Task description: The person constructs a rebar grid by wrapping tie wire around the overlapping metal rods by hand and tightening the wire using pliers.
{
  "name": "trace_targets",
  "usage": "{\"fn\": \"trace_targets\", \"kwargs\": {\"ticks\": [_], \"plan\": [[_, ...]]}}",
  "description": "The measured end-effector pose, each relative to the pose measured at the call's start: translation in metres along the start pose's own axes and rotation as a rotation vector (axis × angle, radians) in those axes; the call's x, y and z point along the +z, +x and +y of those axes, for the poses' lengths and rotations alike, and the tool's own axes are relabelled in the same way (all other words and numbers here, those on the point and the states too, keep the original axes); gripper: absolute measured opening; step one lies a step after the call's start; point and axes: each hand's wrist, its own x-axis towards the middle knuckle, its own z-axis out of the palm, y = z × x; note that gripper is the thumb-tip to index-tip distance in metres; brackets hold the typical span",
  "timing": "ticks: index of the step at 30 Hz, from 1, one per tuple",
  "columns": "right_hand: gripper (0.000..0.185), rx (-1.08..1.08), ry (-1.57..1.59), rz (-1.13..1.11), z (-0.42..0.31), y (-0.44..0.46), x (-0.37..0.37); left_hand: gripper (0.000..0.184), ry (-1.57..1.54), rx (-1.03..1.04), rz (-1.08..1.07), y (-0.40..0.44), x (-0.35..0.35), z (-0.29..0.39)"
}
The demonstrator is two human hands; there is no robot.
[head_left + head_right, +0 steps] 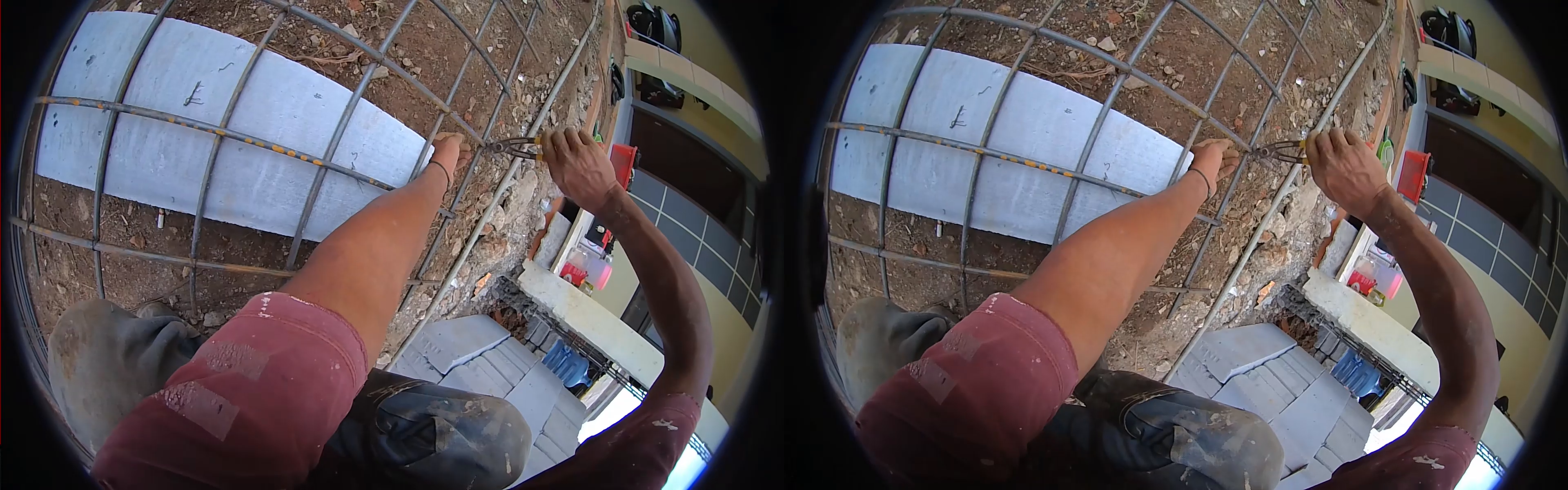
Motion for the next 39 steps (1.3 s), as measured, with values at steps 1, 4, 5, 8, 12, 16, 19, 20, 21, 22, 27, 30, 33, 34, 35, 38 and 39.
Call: {"fn": "trace_targets", "kwargs": {"ticks": [1,4,5,8,12,16,19,20,21,22,27,30,33,34,35,38,39], "plan": [[0.033,-0.029,0.043,-0.018,0.004,0.0,0.003,0.022,0.005,0.004,-0.001,0.001,0.0,0.002],[0.03,-0.084,0.129,-0.064,0.003,-0.005,-0.004,0.024,0.007,-0.008,-0.055,-0.001,0.0,0.001],[0.034,0.122,0.66,-0.321,0.001,-0.006,-0.011,0.025,-0.001,0.001,-0.069,-0.005,-0.001,0.0],[0.049,0.377,1.84,-0.703,0.009,-0.013,0.035,0.026,0.013,0.048,-0.114,-0.012,0.002,0.002],[0.053,0.45,1.534,-0.527,-0.014,-0.02,0.046,0.029,0.174,0.226,0.083,-0.03,0.013,-0.017],[0.053,0.172,0.666,-0.205,-0.027,-0.026,0.012,0.029,0.361,0.518,0.343,-0.06,0.023,-0.04],[0.035,0.181,0.276,-0.002,-0.045,-0.025,0.015,0.032,0.376,0.568,0.375,-0.096,0.026,-0.048],[0.029,0.222,0.012,0.093,-0.052,-0.027,0.009,0.032,0.374,0.571,0.37,-0.102,0.025,-0.052],[0.023,0.134,-0.273,0.289,-0.05,-0.033,0.013,0.033,0.39,0.559,0.348,-0.11,0.023,-0.053],[0.023,0.139,-0.277,0.294,-0.049,-0.029,0.019,0.033,0.406,0.548,0.328,-0.116,0.022,-0.053],[0.034,0.38,1.277,-0.446,-0.028,-0.021,0.053,0.031,0.411,0.549,0.334,-0.132,0.018,-0.051],[0.039,0.286,2.103,-0.607,-0.036,-0.027,0.085,0.033,0.28,0.515,0.255,-0.109,0.013,-0.053],[0.035,0.221,2.233,-0.537,-0.095,-0.029,0.088,0.04,0.102,0.376,0.093,-0.119,-0.001,-0.043],[0.031,0.264,2.238,-0.43,-0.111,-0.024,0.094,0.045,0.009,0.281,0.023,-0.126,-0.004,-0.034],[0.027,0.302,2.239,-0.322,-0.126,-0.021,0.097,0.052,-0.017,0.33,0.135,-0.138,-0.003,-0.03],[0.027,0.295,2.22,-0.072,-0.181,-0.035,0.084,0.055,0.066,0.301,0.142,-0.167,-0.006,-0.017],[0.027,0.301,2.235,-0.062,-0.203,-0.039,0.079,0.053,0.171,0.306,0.142,-0.18,-0.006,-0.01]]}}
